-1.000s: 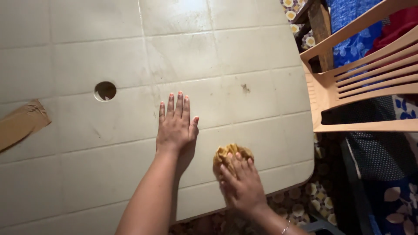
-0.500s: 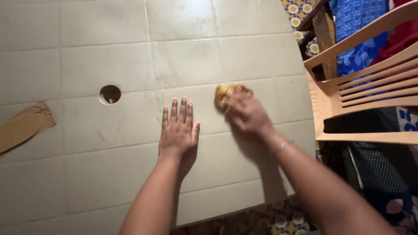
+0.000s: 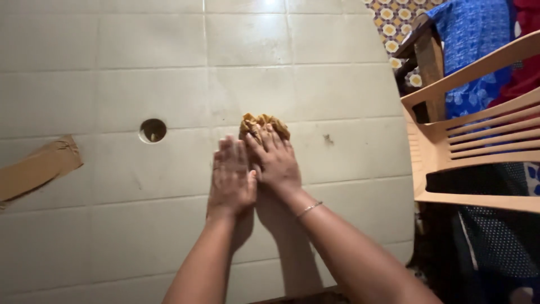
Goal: The person wipes the surface of a white tiled dining table using a yellow cloth. The person moves the cloth across the table in repeated strokes, covering different areas of the tabletop.
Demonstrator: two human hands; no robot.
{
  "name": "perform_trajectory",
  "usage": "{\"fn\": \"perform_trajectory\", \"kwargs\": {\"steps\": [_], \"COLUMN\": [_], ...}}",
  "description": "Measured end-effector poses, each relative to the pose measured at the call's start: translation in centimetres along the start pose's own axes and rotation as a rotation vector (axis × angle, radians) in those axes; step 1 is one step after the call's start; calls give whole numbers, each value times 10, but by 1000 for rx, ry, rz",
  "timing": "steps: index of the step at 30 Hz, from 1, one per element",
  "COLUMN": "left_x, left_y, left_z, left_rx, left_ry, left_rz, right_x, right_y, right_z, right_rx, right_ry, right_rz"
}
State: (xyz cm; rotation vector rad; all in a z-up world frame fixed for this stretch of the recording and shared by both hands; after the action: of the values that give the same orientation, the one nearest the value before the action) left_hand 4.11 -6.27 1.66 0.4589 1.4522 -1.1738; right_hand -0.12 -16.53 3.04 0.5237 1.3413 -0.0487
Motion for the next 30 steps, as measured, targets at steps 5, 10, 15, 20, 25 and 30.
{"fn": "perform_trajectory", "kwargs": {"steps": [5,10,15,20,25,30], "left_x": [-3,0,-5,-4,-1,2], "left_y": [-1,2,-4,-1,5,14], "left_z": [-1,-1,5,8,4,4], "left_rx": [-14,-45,-67,-67,-82,-120], "left_ry": [20,41,91,78,51,15], "left_rz": [0,51,115,122,107,140], "right_x": [-26,-66,-119,-98,-37,-38], "right_y": [-27,-159,-246,-203,-82,15], "right_z": [3,-27,-48,-34,-34,-94], "right_rx": [-168,17,373,514,131,-250], "right_ry": [34,-208,-202,-139,-135,257], "right_rz": [-41,80,-54,7,56,157]}}
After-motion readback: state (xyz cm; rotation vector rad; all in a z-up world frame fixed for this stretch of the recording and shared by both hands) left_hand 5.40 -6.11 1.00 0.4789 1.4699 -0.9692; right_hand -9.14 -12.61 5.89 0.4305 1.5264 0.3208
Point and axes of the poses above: each hand's wrist, its own z-axis towards the middle knuckle, its own x-axis out of the palm, y = z × x, the point moved 8 cm from there along z, towards the middle knuckle, and after that the axes turned 5 degrees about y, right-handed, at the moved point
